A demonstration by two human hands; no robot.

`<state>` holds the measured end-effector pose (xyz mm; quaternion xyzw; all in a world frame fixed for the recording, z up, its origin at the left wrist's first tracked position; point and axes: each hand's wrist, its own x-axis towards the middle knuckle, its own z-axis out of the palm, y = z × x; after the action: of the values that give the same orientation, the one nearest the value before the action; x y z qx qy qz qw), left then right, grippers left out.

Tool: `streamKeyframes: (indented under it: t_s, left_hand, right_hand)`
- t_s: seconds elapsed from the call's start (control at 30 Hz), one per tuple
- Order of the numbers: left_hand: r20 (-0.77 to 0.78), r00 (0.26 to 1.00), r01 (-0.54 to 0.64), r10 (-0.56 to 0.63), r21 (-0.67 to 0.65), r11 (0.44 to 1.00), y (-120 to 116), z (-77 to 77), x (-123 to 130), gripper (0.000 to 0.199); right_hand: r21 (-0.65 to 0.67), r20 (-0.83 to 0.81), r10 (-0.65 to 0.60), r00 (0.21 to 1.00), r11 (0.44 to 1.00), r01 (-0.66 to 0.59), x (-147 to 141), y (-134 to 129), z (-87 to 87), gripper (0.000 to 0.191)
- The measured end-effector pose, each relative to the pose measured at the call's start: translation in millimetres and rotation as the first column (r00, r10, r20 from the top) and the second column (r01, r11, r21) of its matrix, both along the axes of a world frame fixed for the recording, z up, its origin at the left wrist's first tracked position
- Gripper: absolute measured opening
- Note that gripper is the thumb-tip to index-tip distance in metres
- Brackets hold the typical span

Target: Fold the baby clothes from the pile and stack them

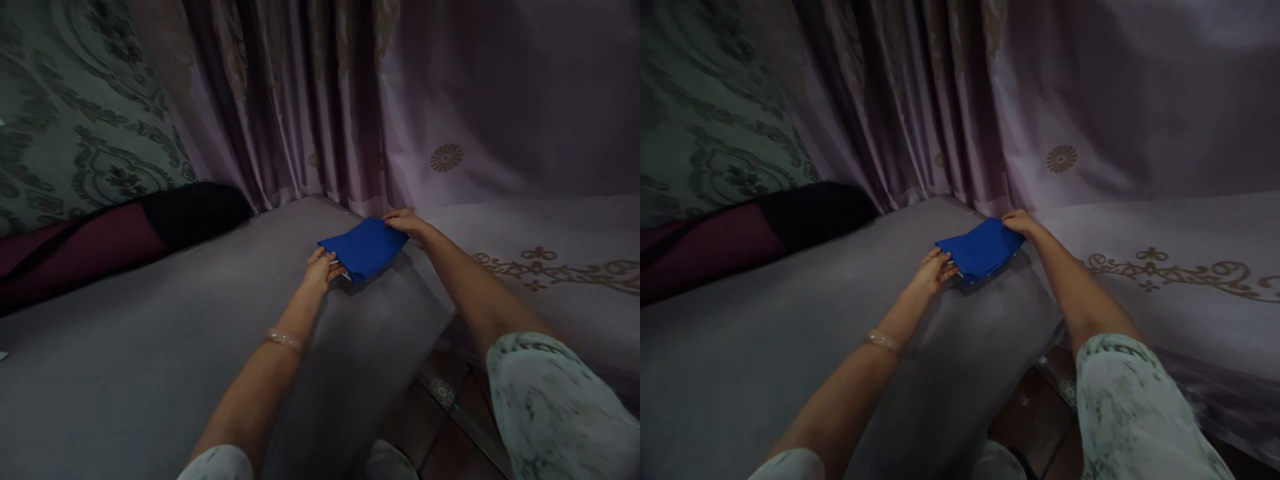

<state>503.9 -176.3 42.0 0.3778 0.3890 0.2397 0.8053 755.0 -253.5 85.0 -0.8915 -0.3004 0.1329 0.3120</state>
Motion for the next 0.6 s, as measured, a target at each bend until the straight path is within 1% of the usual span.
streamKeyframes:
  t_s: [0.07, 0.13, 0.27, 0.43, 0.6]
  left_hand:
    - [0.020, 1.000, -0.004, 0.004, -0.007, 1.000, -5.1, -7.8, 14.6, 0.052]
    - [0.041, 0.999, -0.008, 0.008, -0.004, 1.000, -8.2, -14.4, 23.5, 0.051]
    - [0.058, 0.998, -0.023, 0.024, -0.021, 1.000, -10.0, -26.0, 30.3, 0.054]
    - [0.002, 0.999, -0.042, 0.042, -0.027, 0.999, -7.3, -39.3, 32.4, 0.058]
    - [-0.089, 0.995, -0.042, 0.043, 0.015, 0.999, -8.9, -42.4, 35.1, 0.050]
  right_hand:
    - [-0.013, 0.012, 0.003, 1.000, 1.000, -0.003, 16.2, 3.7, -5.5, 0.036]
    - [-0.023, 0.026, 0.012, 1.000, 1.000, -0.012, 29.2, 7.8, -11.8, 0.039]
    - [-0.060, 0.070, 0.036, 0.997, 0.998, -0.031, 47.0, 15.2, -22.9, 0.045]
    - [-0.071, 0.087, 0.053, 0.995, 0.996, -0.046, 54.2, 18.4, -33.1, 0.046]
    - [-0.048, 0.068, 0.067, 0.995, 0.997, -0.064, 51.0, 14.2, -45.3, 0.041]
